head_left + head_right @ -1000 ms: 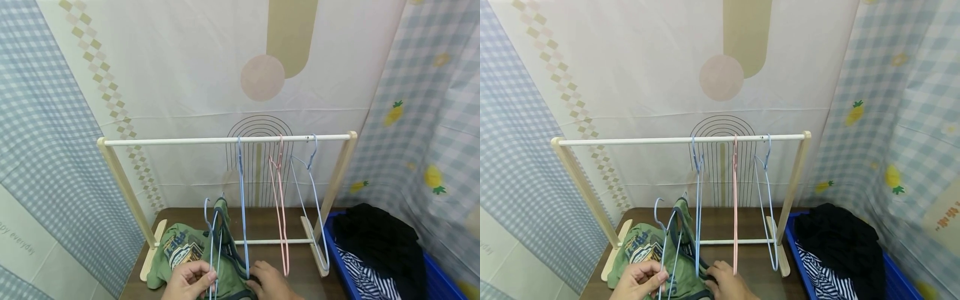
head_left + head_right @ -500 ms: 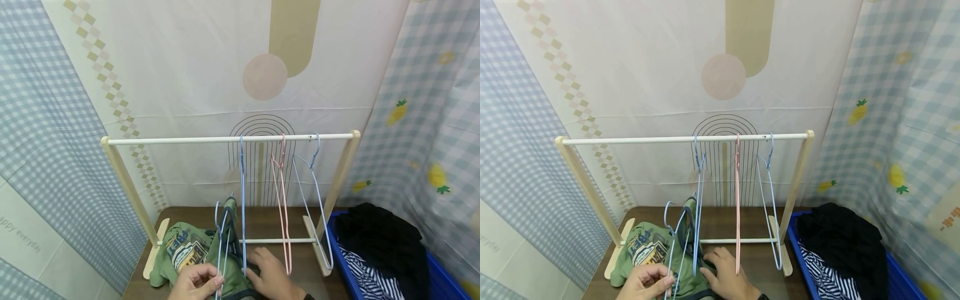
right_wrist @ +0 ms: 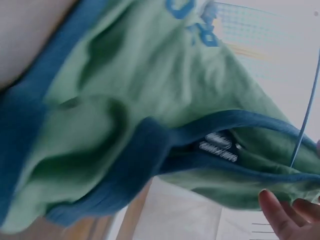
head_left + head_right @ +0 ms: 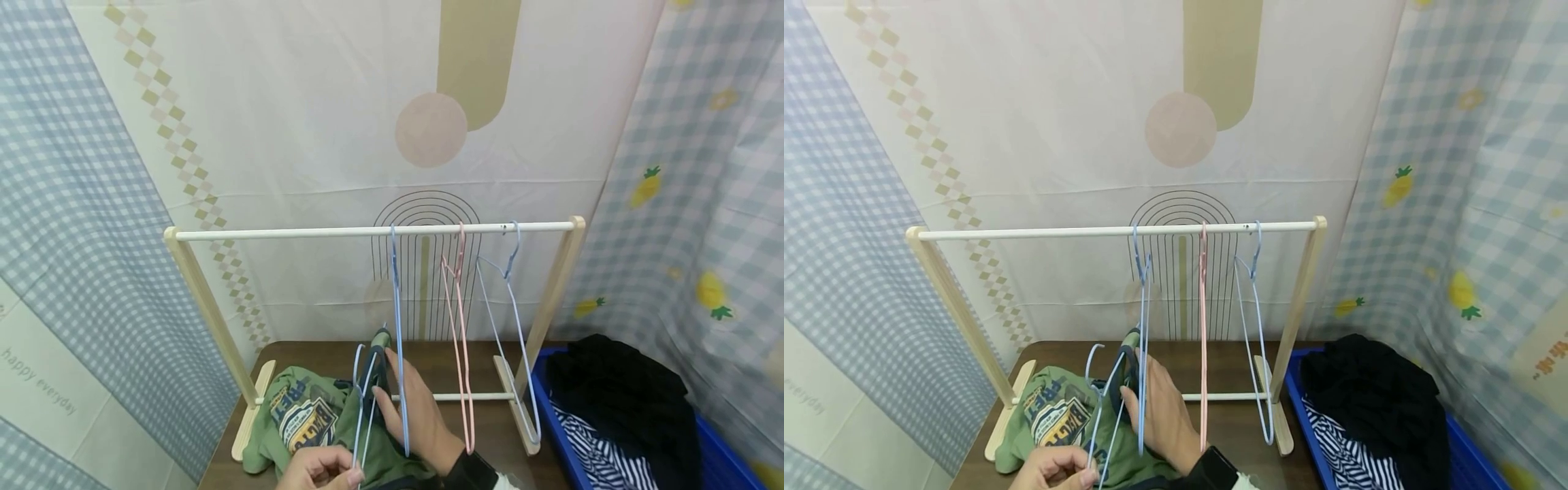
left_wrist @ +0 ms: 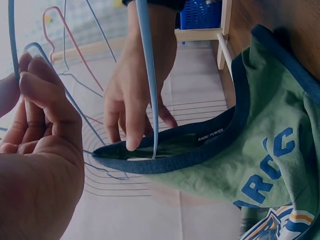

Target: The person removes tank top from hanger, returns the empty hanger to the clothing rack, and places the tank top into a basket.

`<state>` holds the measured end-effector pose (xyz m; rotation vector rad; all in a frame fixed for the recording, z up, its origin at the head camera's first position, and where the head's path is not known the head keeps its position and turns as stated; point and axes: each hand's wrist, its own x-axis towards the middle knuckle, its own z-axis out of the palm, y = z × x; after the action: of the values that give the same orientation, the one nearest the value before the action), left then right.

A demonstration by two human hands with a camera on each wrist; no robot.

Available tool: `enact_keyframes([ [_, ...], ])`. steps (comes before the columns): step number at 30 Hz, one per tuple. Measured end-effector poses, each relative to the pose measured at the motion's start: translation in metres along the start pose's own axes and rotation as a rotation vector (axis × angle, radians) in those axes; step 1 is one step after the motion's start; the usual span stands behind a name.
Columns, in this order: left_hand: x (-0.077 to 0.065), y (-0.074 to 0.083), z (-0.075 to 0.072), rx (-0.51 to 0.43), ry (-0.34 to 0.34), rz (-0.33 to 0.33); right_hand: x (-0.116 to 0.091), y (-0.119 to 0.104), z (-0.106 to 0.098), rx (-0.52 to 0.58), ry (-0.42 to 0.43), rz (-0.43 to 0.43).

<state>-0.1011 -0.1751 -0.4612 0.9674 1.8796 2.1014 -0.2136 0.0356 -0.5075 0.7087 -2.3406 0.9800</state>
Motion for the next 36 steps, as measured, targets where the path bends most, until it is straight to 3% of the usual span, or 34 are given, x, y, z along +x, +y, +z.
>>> enact_keyframes([
  [7, -0.002, -0.004, -0.003, 0.007, -0.058, 0.050, 0.013, -0.007, 0.006, 0.108, 0.003, 0.103],
  [14, -0.005, -0.008, -0.006, -0.008, -0.069, 0.067, 0.018, 0.000, 0.014, 0.010, 0.245, -0.077],
  [17, -0.005, -0.010, -0.008, -0.019, -0.081, 0.080, 0.018, 0.002, 0.016, 0.003, 0.304, -0.110],
  [28, -0.007, -0.007, -0.010, -0.066, -0.089, 0.043, 0.019, 0.002, 0.012, -0.051, 0.273, -0.117],
  [36, -0.009, -0.006, -0.016, -0.007, -0.103, 0.087, 0.024, 0.009, 0.010, -0.021, 0.318, -0.089],
])
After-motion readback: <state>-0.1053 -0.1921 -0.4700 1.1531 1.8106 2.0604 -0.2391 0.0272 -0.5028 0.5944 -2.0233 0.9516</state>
